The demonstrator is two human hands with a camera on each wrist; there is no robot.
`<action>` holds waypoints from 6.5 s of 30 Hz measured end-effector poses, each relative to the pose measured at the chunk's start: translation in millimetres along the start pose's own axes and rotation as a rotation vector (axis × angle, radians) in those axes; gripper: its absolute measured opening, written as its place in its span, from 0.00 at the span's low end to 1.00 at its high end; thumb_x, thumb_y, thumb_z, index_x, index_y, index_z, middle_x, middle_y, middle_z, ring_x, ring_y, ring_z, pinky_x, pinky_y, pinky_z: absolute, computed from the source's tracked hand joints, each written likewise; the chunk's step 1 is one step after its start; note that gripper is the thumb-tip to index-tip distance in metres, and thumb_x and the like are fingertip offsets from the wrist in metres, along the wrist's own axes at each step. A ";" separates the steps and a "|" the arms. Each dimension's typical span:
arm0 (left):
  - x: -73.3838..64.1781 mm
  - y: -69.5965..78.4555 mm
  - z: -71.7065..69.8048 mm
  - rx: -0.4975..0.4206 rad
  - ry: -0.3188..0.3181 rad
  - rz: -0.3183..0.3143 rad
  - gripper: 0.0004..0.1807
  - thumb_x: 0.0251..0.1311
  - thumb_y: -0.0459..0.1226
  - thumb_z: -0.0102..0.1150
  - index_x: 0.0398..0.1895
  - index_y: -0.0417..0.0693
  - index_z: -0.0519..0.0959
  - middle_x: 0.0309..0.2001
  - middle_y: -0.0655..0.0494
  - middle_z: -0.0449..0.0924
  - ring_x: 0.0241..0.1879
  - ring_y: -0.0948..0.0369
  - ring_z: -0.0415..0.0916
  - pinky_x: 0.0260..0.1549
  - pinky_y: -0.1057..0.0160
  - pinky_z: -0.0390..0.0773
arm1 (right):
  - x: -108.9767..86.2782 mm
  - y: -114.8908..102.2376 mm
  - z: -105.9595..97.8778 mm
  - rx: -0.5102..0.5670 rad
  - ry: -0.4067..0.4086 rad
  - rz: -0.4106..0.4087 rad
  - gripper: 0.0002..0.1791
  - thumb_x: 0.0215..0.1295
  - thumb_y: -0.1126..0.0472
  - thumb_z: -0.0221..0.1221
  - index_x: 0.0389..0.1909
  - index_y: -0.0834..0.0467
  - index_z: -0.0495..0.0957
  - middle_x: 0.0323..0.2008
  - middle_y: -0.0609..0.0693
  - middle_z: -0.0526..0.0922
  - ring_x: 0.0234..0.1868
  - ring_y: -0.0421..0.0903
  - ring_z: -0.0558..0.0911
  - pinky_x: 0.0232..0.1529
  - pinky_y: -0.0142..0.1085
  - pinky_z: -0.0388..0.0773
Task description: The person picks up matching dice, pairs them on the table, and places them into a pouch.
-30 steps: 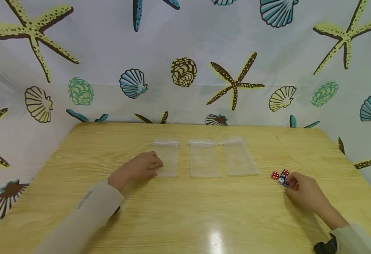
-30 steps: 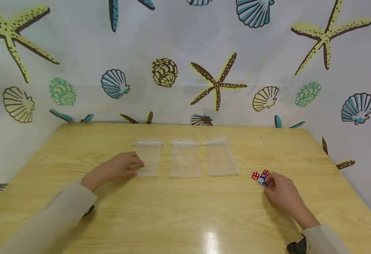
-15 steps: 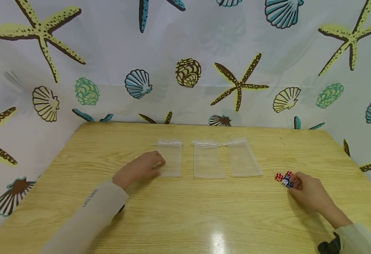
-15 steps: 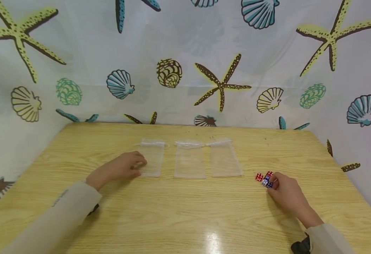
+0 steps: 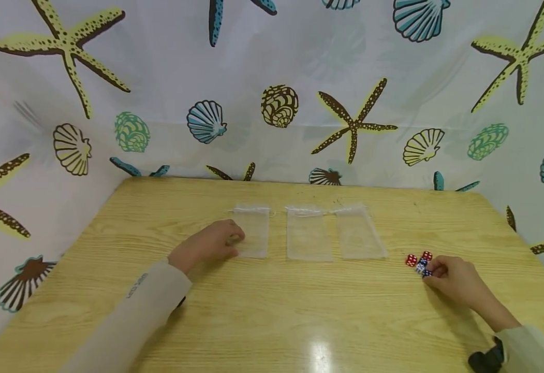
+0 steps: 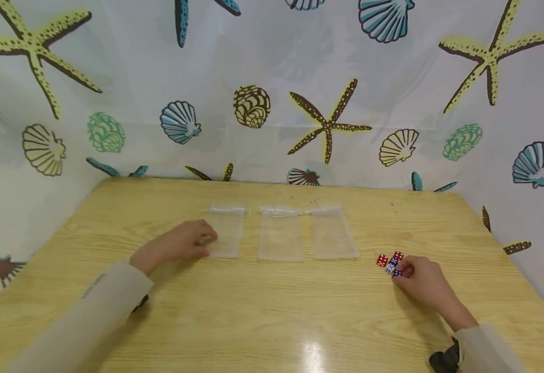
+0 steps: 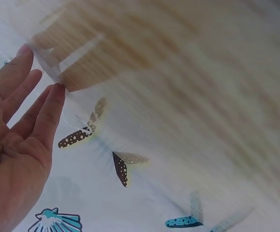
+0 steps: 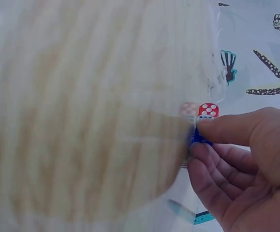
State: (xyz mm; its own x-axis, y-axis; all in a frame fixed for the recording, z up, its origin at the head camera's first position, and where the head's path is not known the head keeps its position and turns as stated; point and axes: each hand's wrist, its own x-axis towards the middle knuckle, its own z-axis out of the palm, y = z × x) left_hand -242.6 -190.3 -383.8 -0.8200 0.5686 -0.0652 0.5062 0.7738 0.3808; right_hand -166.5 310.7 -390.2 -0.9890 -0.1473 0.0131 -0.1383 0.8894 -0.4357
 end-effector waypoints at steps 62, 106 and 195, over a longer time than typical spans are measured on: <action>2.3 6.3 -2.0 0.037 -0.009 0.010 0.19 0.61 0.33 0.60 0.54 0.35 0.76 0.55 0.40 0.74 0.55 0.46 0.72 0.55 0.48 0.72 | 13.0 -164.6 76.9 0.259 -0.261 -0.375 0.06 0.53 0.69 0.66 0.30 0.60 0.79 0.23 0.44 0.78 0.24 0.33 0.72 0.27 0.25 0.72; 3.1 9.7 -0.5 0.027 -0.032 -0.023 0.19 0.63 0.34 0.58 0.56 0.36 0.74 0.57 0.39 0.72 0.58 0.43 0.69 0.56 0.47 0.71 | 21.8 -28.7 -17.2 0.022 0.033 -0.098 0.08 0.58 0.66 0.62 0.36 0.67 0.79 0.27 0.53 0.80 0.27 0.43 0.77 0.28 0.34 0.74; -0.7 10.8 -3.2 0.016 -0.014 0.002 0.19 0.63 0.33 0.57 0.56 0.35 0.74 0.57 0.38 0.72 0.57 0.43 0.70 0.56 0.45 0.70 | 4.6 -96.1 12.7 0.145 -0.103 -0.222 0.05 0.55 0.69 0.64 0.32 0.59 0.80 0.27 0.46 0.81 0.29 0.38 0.78 0.29 0.28 0.75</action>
State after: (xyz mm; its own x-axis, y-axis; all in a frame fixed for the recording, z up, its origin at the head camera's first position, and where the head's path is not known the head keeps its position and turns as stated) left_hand -237.4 -183.3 -376.8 -0.8152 0.5741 -0.0770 0.5126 0.7769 0.3657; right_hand -157.1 219.0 -359.7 -0.9239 -0.3810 0.0344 -0.3344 0.7607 -0.5564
